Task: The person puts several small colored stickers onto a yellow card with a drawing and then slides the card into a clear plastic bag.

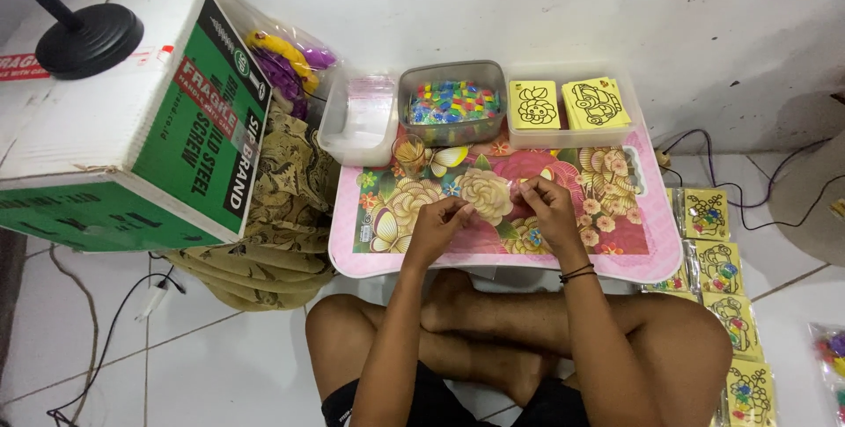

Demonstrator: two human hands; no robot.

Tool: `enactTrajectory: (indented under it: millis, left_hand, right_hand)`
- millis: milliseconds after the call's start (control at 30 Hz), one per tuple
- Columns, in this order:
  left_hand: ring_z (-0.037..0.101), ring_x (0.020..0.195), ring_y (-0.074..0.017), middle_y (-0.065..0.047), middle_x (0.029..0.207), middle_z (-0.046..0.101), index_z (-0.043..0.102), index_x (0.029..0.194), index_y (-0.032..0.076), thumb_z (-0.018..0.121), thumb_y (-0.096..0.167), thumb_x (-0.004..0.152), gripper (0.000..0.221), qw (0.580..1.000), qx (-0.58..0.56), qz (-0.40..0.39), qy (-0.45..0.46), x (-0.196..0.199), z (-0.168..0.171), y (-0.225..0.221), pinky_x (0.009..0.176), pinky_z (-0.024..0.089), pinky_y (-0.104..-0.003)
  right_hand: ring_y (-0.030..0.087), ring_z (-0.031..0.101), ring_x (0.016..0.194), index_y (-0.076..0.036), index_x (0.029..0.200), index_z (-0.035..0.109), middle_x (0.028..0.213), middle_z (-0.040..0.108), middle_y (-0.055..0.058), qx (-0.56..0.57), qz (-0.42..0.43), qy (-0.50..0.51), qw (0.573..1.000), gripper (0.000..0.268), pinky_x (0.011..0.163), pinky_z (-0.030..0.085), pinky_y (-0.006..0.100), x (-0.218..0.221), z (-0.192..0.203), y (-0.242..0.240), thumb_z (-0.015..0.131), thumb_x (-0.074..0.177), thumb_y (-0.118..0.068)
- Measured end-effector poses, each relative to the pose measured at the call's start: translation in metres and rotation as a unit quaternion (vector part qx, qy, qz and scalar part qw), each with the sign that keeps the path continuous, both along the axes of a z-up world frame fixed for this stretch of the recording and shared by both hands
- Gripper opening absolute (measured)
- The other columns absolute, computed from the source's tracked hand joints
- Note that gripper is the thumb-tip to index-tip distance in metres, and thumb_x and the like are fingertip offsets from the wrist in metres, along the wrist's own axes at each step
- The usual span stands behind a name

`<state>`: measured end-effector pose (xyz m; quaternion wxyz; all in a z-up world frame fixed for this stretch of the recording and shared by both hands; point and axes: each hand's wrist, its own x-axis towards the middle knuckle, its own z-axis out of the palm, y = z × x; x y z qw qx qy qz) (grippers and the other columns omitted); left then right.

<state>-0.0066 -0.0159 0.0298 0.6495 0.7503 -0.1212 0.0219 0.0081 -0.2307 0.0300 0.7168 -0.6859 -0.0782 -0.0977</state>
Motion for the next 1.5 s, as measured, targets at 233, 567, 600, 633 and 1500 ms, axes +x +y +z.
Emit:
enactTrajectory:
  millis: [233,567,600,633,1500]
  left_hand:
    - [0.064,0.066,-0.0122,-0.007,0.068,0.072,0.077,0.09,0.011,0.071,0.023,0.098,0.016,1.0,-0.004,0.0,-0.003,0.0,-0.006,-0.001,0.063,0.05,-0.026]
    - [0.052,0.056,-0.009,-0.005,0.06,0.068,0.076,0.086,0.009,0.08,0.017,0.087,0.01,1.0,-0.003,0.019,0.006,0.002,-0.007,0.0,0.055,0.041,-0.023]
    - [0.052,0.054,-0.0087,-0.005,0.058,0.067,0.076,0.085,0.009,0.08,0.016,0.087,0.008,1.0,-0.004,0.02,0.011,0.003,-0.007,0.0,0.054,0.039,-0.022]
    - [0.052,0.054,-0.0087,-0.005,0.058,0.067,0.076,0.085,0.009,0.08,0.016,0.087,0.008,1.0,-0.004,0.02,0.013,0.004,-0.008,-0.001,0.054,0.039,-0.022]
    - [0.061,0.065,-0.0118,-0.009,0.068,0.073,0.079,0.09,0.012,0.072,0.027,0.096,0.017,0.999,0.032,-0.02,0.011,0.006,-0.003,0.005,0.061,0.049,-0.03]
  right_hand:
    - [0.014,0.065,0.075,-0.003,0.087,0.072,0.075,0.07,0.011,0.039,-0.001,0.013,0.999,0.019,0.071,0.054,0.028,-0.012,0.017,0.007,0.066,0.1,-0.015]
    - [0.021,0.066,0.084,0.008,0.108,0.07,0.103,0.061,0.017,0.059,0.108,-0.022,0.992,0.022,0.066,0.064,0.04,-0.001,0.008,-0.004,0.075,0.09,-0.004]
    - [0.023,0.068,0.089,0.009,0.109,0.07,0.111,0.06,0.019,0.042,0.119,-0.032,0.992,0.025,0.067,0.065,0.042,0.0,0.008,-0.006,0.077,0.088,-0.004]
    - [0.023,0.068,0.089,0.009,0.109,0.07,0.111,0.06,0.019,0.042,0.119,-0.031,0.992,0.025,0.067,0.065,0.042,0.002,0.003,-0.007,0.077,0.088,-0.004]
    - [0.026,0.067,0.1,-0.001,0.08,0.078,0.11,0.067,0.016,-0.076,0.05,-0.093,0.991,0.03,0.095,0.051,0.041,0.008,-0.003,-0.008,0.065,0.1,-0.019]
